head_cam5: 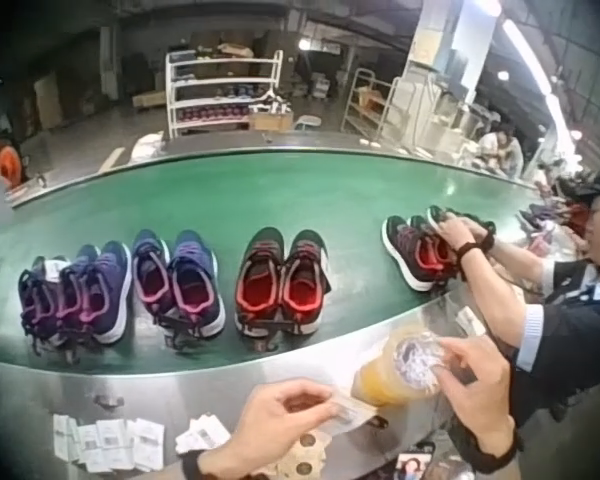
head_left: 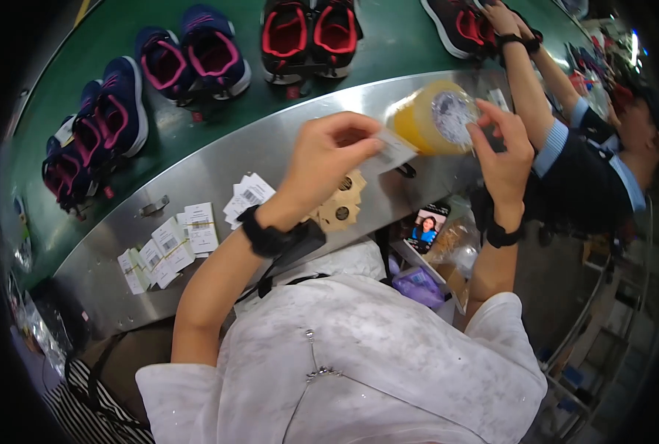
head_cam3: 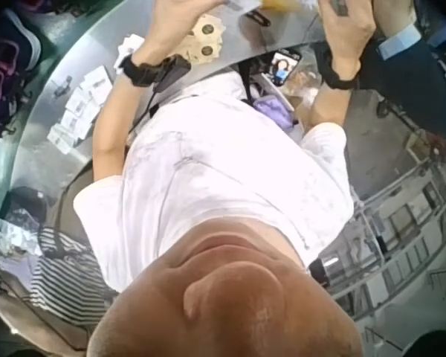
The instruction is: The recorder is attaching labels and tags to various athletic shoes on a conveyor belt assembly line.
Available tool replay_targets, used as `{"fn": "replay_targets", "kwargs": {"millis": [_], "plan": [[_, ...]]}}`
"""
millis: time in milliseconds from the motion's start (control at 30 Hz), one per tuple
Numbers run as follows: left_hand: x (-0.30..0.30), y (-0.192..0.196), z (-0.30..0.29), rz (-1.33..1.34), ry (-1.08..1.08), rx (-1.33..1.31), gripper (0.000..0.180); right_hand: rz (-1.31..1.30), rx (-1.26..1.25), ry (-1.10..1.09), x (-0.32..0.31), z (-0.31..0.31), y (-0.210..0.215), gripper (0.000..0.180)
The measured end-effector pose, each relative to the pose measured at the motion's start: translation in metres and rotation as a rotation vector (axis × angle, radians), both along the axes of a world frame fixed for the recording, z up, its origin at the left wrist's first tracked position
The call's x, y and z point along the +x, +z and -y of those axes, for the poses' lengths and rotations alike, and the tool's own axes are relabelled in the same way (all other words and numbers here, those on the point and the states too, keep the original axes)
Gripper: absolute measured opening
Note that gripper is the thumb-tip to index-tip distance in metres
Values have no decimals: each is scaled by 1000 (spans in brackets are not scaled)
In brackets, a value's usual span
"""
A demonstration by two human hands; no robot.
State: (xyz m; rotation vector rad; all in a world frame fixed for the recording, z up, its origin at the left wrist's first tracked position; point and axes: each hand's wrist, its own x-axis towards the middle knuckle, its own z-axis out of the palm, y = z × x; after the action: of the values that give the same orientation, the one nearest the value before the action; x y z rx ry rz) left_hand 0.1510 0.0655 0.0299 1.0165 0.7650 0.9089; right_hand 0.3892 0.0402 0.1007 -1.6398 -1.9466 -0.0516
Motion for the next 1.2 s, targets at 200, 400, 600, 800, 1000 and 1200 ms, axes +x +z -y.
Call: {"fn": "replay_targets", "kwargs": {"millis": [200,400,600,800,1000,1200], "plan": [[78,-16,-27,158,45,671,15,3,-11,101,27,-5,-12,14],[116,-7,-30,-133,-107,591,11,-611,381,64,28,3,26,22],[36,2,-35,75,457,652,14,-539,454,24,4,13,27,16],[-75,23,-3,115,545,93,18,-456,-291,425,-144,-25,16,27],[-114,30,13,139,611,24,19,-384,-189,529,-208,-43,7,19],[-134,31,18,105,657,122,13,-270,-218,546,-232,-50,14,17]]}}
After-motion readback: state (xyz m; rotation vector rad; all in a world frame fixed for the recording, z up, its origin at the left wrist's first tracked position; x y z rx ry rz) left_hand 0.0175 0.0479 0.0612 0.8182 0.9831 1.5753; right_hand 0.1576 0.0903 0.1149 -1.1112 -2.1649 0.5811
